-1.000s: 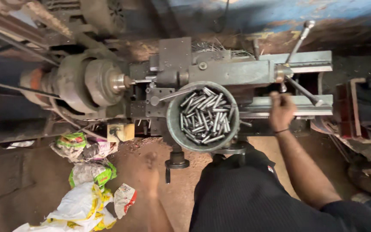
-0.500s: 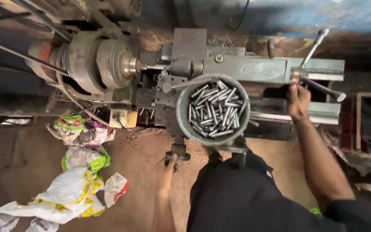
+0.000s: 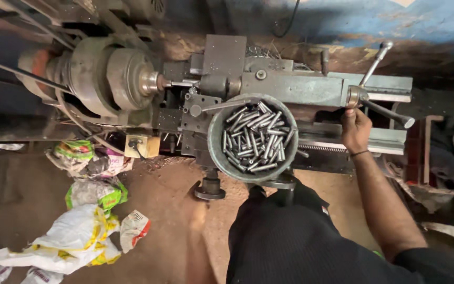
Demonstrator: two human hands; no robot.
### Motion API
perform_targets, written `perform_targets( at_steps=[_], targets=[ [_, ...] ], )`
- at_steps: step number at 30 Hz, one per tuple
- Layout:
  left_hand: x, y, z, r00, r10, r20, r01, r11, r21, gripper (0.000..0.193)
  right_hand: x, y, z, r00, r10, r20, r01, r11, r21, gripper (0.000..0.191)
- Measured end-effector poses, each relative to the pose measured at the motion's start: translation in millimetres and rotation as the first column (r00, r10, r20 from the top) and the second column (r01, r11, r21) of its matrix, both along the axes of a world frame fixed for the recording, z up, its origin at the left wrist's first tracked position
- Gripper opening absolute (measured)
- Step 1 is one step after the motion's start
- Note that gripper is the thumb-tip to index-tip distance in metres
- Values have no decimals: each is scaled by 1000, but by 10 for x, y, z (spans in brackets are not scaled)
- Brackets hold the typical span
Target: The person operates a lathe to machine small metal pin parts. They load a blank into the chuck, engage the spinning lathe, turn the handwheels to feed the cutting tool, then remove the finished part and drop it into a bowl filled with similar machined pins, repeating the cycle.
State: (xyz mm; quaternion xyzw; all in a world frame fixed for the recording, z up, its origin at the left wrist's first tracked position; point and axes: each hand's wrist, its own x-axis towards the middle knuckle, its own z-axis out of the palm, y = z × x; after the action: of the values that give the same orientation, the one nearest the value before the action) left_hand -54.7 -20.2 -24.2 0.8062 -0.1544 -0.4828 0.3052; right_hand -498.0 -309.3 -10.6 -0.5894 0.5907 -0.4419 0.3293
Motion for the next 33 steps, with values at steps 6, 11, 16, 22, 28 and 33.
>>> perform_targets(
  at_steps=[6, 11, 16, 22, 28, 33],
  targets=[
    [559, 6, 11, 772, -130, -622, -74, 954, -291, 54, 6, 34, 13, 992, -21, 126, 7, 994, 107, 51],
    [457, 8, 157, 889, -209, -408, 96, 956, -279, 59, 36, 46, 23, 982, -6, 190, -14, 995, 103, 46],
    [181, 0, 322, 968, -247, 54, 249, 896, -369, 61, 40, 49, -49, 997, -21, 75, 21, 1000, 10, 48],
    [-411, -78, 593, 678, -234, 697, 249, 965, 82, 112, 44, 72, -89, 998, -35, 53, 37, 999, -33, 46],
    [-669, -120, 729, 512, -307, 802, 221, 950, 223, 117, 25, 74, -116, 999, -46, 7, 46, 998, -49, 47],
    [-436, 83, 327, 317, -121, 941, 352, 936, 2, 91, -30, 50, -147, 999, -48, 10, 48, 999, 20, 46]
  ],
)
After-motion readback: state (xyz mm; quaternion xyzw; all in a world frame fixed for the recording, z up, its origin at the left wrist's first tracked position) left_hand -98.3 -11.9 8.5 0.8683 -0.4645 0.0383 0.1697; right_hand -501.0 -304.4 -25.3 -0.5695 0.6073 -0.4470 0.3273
